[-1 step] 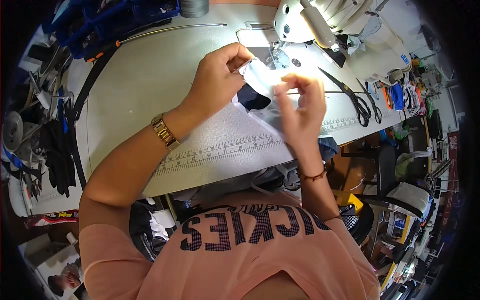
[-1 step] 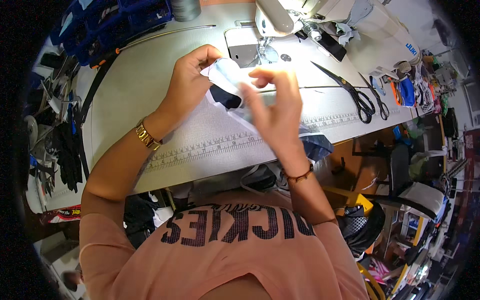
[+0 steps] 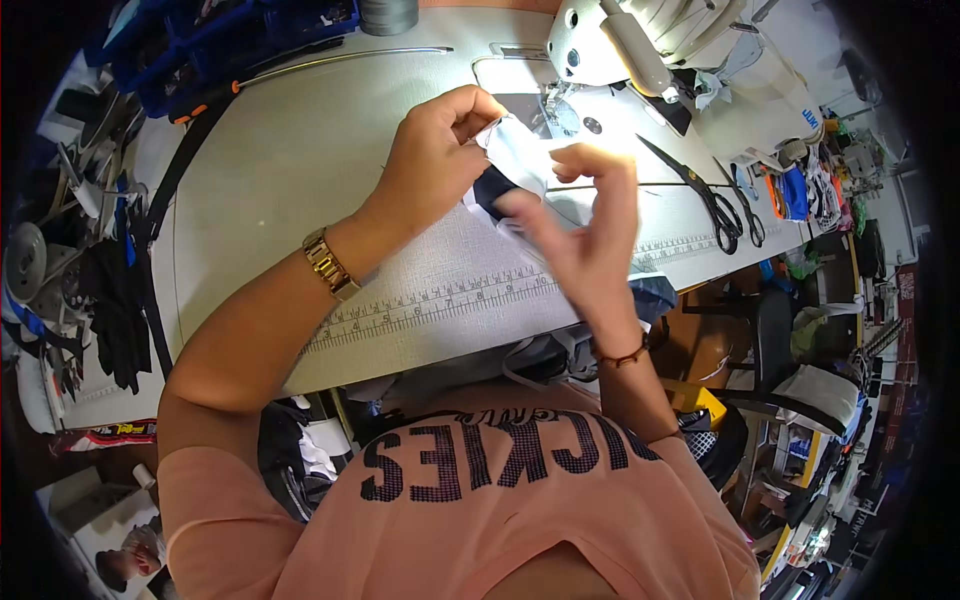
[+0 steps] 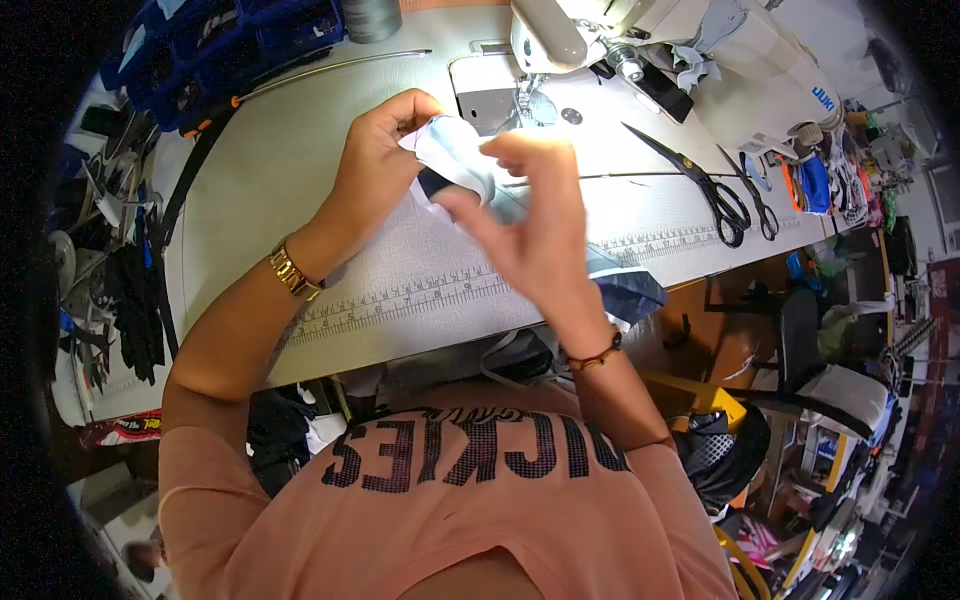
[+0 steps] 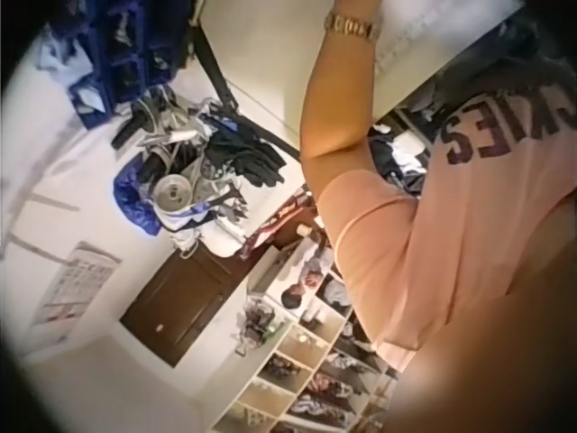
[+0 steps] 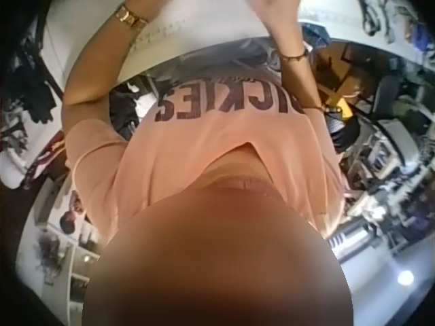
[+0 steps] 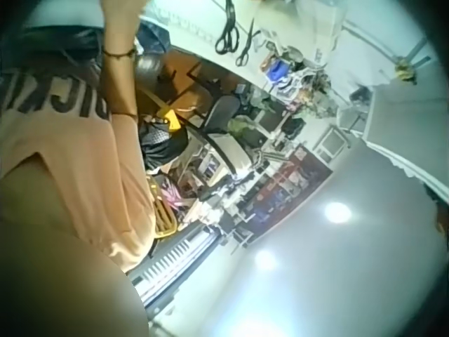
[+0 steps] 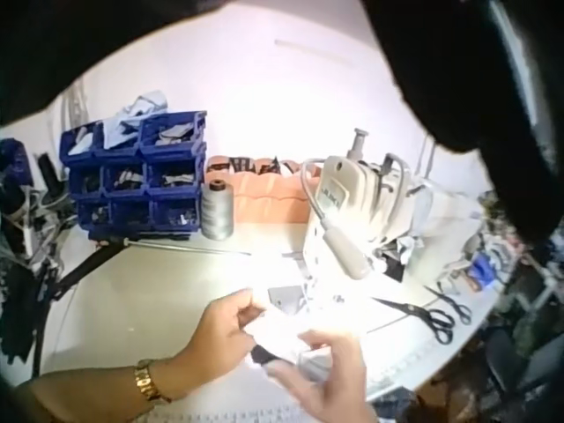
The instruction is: Using a sewing machine to stitch fabric pieces together to assemble a hat.
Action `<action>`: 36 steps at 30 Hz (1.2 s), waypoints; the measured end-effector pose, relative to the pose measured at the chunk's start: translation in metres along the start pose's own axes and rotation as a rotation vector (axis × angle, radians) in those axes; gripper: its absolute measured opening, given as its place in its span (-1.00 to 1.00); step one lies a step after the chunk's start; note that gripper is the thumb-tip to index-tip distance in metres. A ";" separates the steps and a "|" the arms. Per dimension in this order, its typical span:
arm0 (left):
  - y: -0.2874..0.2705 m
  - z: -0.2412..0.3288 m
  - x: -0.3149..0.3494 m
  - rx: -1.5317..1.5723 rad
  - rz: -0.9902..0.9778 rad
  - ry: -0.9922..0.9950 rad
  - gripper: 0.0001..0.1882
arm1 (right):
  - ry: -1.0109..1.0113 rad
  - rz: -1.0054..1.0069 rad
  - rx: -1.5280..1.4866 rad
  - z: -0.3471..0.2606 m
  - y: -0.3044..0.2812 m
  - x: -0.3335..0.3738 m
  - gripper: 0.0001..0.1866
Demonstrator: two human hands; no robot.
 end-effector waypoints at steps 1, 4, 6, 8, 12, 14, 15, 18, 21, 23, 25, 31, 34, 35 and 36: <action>0.002 0.001 0.000 0.002 -0.005 0.000 -0.84 | 0.002 0.003 0.003 -0.001 0.004 -0.001 -0.62; 0.006 0.000 0.001 0.083 -0.019 -0.075 -0.87 | 0.049 0.005 0.056 0.009 0.006 -0.002 -0.66; 0.006 -0.005 0.000 -0.039 -0.048 -0.046 -0.92 | 0.284 0.021 -0.068 0.020 -0.002 -0.004 -0.74; 0.009 -0.005 -0.002 -0.082 -0.125 -0.071 -0.93 | 0.510 0.056 -0.240 0.030 -0.009 -0.002 -0.85; 0.015 0.011 0.001 0.181 -0.357 -0.254 -0.81 | 0.617 0.078 -0.573 0.027 -0.009 0.002 -0.75; 0.014 0.011 0.004 0.598 -0.416 -0.392 -0.71 | 0.641 0.056 -0.560 0.026 -0.005 0.005 -0.75; 0.013 0.010 0.005 0.595 -0.413 -0.389 -0.71 | 0.668 0.037 -0.544 0.025 -0.004 0.007 -0.74; 0.016 0.009 0.004 0.839 -0.330 -0.459 -0.73 | 0.633 0.037 -0.565 0.027 -0.006 0.011 -0.77; 0.017 0.012 0.005 0.881 -0.354 -0.478 -0.74 | 0.609 0.042 -0.565 0.028 -0.011 0.013 -0.80; 0.016 0.009 0.003 0.836 -0.265 -0.403 -0.74 | 0.604 0.029 -0.529 0.025 -0.010 0.013 -0.81; 0.016 0.011 0.002 0.720 -0.256 -0.368 -0.74 | 0.636 0.112 -0.826 0.021 -0.006 0.011 -0.84; 0.013 0.007 0.001 0.306 -0.209 -0.189 -0.72 | 0.866 0.199 -1.187 0.007 0.001 0.002 -0.76; 0.011 0.011 0.000 0.178 -0.186 -0.171 -0.70 | 0.920 0.074 -1.237 0.016 -0.008 0.006 -0.74; 0.009 0.014 0.000 0.117 -0.196 -0.155 -0.69 | 0.966 0.025 -1.287 0.018 -0.007 0.007 -0.74; 0.010 0.016 0.001 0.118 -0.194 -0.157 -0.69 | 0.969 0.022 -1.287 0.021 -0.006 0.009 -0.74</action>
Point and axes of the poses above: each hand's wrist, its own x-axis away from the middle knuckle, its own y-axis out of the palm, z = x × y, the point moved 2 cm from there along -x, towards the middle knuckle, and after that the axes turned 12 degrees about -x, right-handed, at the moved point
